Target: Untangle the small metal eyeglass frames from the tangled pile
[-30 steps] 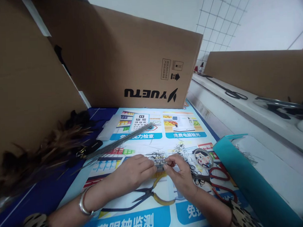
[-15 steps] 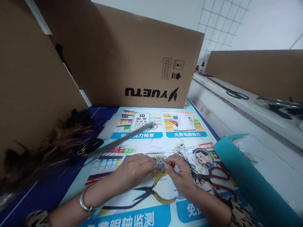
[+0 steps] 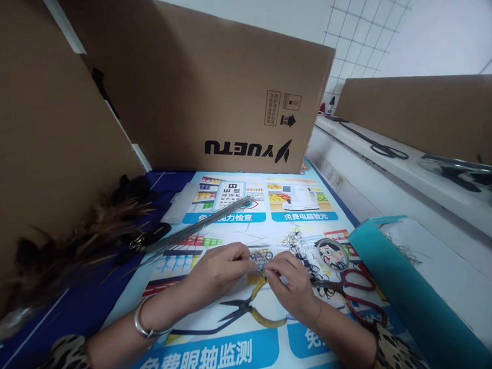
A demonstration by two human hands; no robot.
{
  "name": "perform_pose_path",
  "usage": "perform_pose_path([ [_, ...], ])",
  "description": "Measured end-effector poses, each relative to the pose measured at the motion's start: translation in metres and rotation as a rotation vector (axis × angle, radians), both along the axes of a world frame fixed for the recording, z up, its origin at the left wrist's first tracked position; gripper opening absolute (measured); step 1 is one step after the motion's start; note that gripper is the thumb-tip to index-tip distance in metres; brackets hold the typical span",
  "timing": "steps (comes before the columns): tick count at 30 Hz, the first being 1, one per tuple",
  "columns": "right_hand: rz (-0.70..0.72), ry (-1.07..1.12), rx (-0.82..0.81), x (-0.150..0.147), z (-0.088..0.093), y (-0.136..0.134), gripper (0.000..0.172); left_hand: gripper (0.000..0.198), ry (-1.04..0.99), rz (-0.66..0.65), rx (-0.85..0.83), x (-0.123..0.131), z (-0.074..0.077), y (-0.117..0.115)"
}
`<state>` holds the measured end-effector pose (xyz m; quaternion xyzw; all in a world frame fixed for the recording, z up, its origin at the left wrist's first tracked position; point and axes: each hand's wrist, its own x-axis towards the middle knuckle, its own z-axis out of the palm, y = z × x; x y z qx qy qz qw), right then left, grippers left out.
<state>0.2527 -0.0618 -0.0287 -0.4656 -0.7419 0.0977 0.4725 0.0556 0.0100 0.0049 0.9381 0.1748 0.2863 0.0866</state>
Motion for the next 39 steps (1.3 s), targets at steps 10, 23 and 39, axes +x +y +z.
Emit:
perform_pose_path([
  [10,-0.026,-0.044,0.077,-0.001,-0.001,-0.004,0.016,0.015,-0.104,0.039,-0.318,0.005,-0.002,-0.006],
  [23,-0.052,-0.049,0.088,0.0,0.0,-0.003,0.015,0.01,-0.141,0.096,-0.751,0.013,0.013,-0.014],
  [39,-0.074,-0.124,0.096,-0.002,-0.007,-0.006,0.014,0.01,-0.22,0.239,-0.874,0.021,-0.002,-0.027],
])
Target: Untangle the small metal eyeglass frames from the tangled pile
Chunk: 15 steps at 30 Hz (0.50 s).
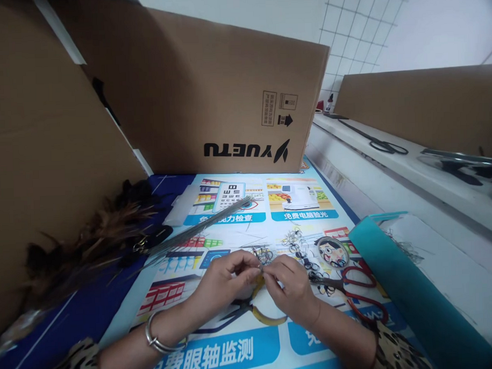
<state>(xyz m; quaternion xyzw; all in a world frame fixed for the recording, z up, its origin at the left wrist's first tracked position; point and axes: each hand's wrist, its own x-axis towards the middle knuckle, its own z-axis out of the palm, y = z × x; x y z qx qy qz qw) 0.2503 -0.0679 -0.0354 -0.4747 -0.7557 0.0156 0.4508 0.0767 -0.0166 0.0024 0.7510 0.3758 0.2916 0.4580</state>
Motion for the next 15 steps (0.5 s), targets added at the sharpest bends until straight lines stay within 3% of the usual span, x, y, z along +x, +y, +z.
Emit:
perform_pose_path([
  [8,0.019,0.045,-0.063,-0.004,0.006,-0.001,0.015,0.007,0.016,0.074,0.083,0.003,0.004,0.001],
  [15,-0.02,0.198,-0.07,0.003,0.018,0.002,0.023,0.009,-0.136,0.036,-0.108,-0.005,0.003,0.015],
])
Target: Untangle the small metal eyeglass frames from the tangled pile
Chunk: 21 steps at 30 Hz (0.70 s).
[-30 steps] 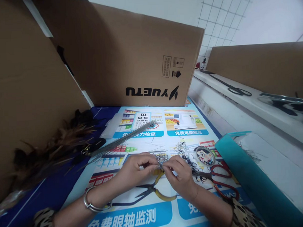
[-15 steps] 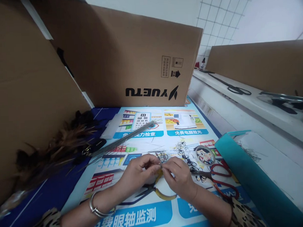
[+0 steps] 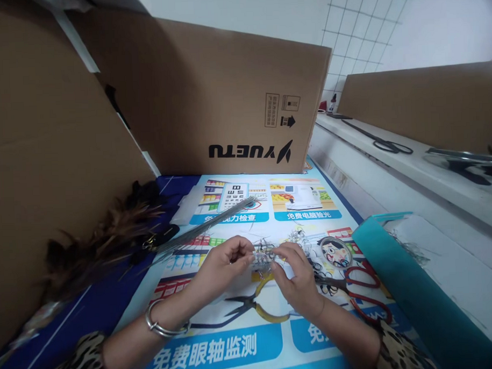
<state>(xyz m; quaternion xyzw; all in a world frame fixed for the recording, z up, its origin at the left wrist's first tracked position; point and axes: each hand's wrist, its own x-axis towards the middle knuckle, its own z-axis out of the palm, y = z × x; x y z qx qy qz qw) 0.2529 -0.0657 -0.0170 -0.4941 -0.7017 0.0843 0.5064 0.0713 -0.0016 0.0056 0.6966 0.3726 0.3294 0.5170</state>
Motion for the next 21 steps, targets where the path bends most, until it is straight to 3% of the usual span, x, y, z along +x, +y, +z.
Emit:
perform_pose_path([
  [7,0.071,-0.114,0.001,-0.002,-0.004,0.004,0.034,0.015,-0.112,-0.07,-0.197,0.002,-0.003,0.001],
  [13,0.091,-0.052,-0.067,-0.005,-0.007,0.004,0.041,0.018,-0.196,-0.06,-0.337,0.007,0.002,-0.004],
  [21,0.083,-0.062,-0.092,-0.009,-0.007,0.004,0.035,0.018,-0.228,0.007,-0.341,0.009,0.005,-0.011],
])
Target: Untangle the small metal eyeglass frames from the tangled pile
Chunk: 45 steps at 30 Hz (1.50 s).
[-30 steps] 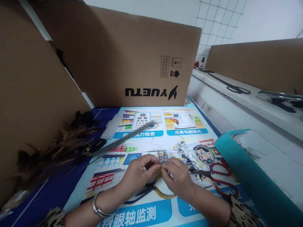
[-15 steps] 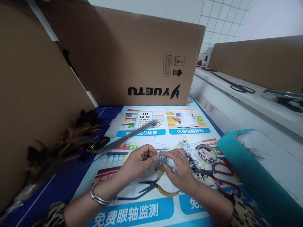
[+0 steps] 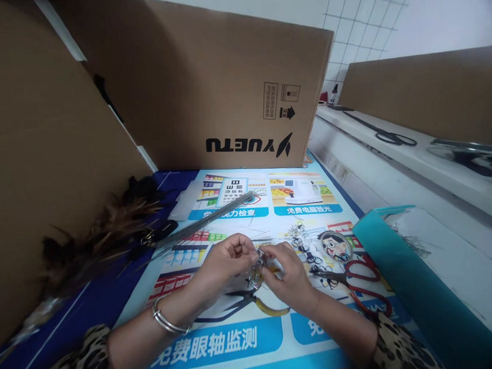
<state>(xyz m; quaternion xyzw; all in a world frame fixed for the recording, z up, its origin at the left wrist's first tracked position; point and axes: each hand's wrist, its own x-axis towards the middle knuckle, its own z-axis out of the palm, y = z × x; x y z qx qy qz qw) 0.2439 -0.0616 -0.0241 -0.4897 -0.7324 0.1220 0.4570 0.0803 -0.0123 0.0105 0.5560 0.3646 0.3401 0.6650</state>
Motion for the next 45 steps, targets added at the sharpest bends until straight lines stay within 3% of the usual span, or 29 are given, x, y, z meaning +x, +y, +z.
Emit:
perform_pose_path([
  [6,-0.007,-0.017,0.031,0.002,0.002,-0.001,0.034,0.013,0.082,-0.074,0.142,-0.005,0.001,0.006],
  [12,0.003,-0.055,0.025,0.004,0.003,-0.001,0.028,0.003,0.304,-0.184,0.348,-0.012,0.008,0.008],
  [20,-0.004,-0.024,0.039,0.003,0.002,0.001,0.026,0.002,0.471,-0.129,0.495,-0.014,0.006,0.013],
  [28,-0.027,0.069,-0.084,0.003,0.005,0.002,0.026,0.004,0.453,-0.049,0.388,-0.015,0.004,0.019],
  [34,-0.023,0.235,-0.284,0.003,0.015,0.005,0.021,0.009,0.251,-0.062,0.125,-0.013,0.007,0.028],
  [45,0.011,0.34,-0.344,0.001,0.019,0.007,0.013,0.013,0.12,-0.042,-0.053,-0.015,0.002,0.03],
])
